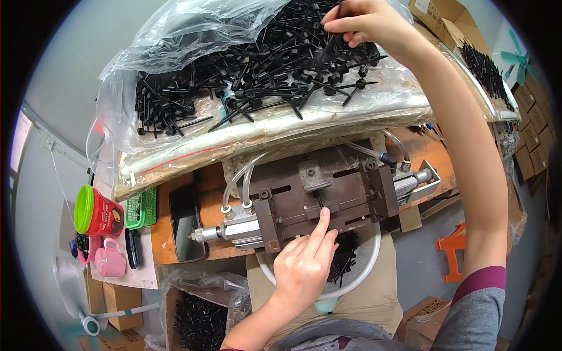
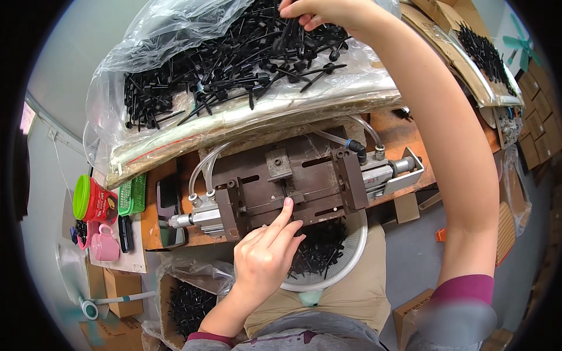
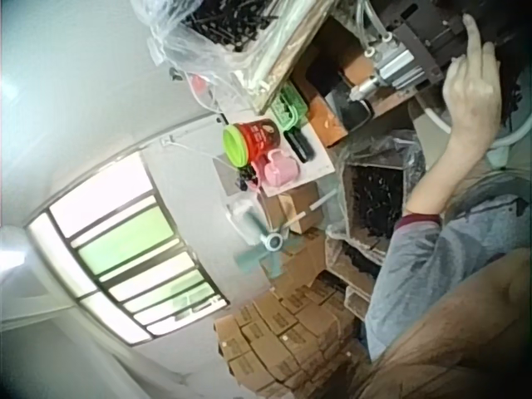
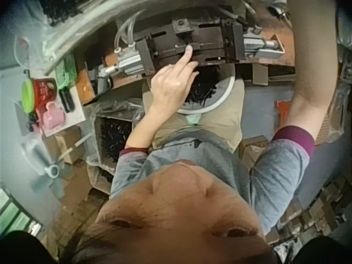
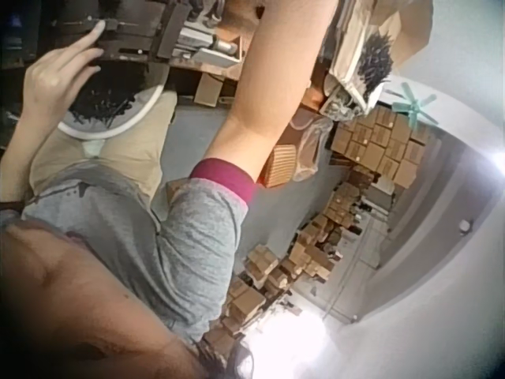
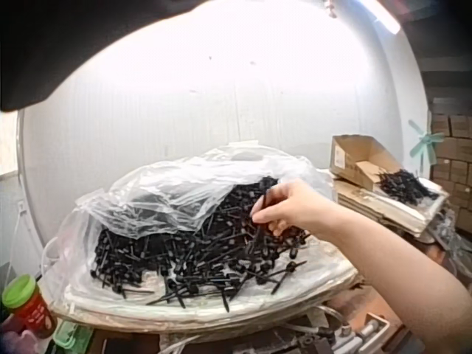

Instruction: Assembling black plastic components using a pneumatic workbench press.

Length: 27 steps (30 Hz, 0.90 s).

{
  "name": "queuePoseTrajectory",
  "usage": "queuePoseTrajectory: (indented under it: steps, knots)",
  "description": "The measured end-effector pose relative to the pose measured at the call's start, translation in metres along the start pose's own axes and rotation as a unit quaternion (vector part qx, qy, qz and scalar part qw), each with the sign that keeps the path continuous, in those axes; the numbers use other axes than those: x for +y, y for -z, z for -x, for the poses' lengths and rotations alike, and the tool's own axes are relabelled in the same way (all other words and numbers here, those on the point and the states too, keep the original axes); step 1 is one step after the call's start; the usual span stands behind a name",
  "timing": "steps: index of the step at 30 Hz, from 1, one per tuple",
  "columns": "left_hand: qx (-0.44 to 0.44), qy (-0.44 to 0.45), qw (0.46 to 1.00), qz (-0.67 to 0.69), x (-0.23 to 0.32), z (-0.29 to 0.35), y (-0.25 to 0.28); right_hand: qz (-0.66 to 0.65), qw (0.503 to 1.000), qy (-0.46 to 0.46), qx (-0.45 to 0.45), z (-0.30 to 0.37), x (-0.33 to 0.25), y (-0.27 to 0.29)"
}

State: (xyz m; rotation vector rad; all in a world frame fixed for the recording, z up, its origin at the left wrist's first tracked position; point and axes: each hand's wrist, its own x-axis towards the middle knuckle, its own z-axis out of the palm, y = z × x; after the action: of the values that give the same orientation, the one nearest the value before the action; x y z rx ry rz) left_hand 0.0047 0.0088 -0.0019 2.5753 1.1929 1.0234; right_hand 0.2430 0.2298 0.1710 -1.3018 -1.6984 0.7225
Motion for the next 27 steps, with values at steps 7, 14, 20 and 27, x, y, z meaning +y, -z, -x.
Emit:
queuePoseTrajectory:
  steps: [7,14,20,27]
  knots:
    - [-0.03,0.004,0.999,0.01,0.0,-0.001,0.008,-0.198,0.976,0.047,0.073,0.03,0.002,0.007]
    - [0.192,0.01,0.98,0.041,-0.006,-0.027,0.06,-0.237,0.971,0.032,-0.032,0.124,-0.02,-0.034]
    - [0.115,-0.097,0.986,-0.068,0.0,-0.039,0.072,-0.317,0.936,-0.124,-0.091,0.184,-0.018,-0.067]
    - [0.057,-0.026,0.989,0.136,0.014,-0.015,0.068,-0.324,0.931,-0.147,-0.087,0.193,-0.003,-0.059]
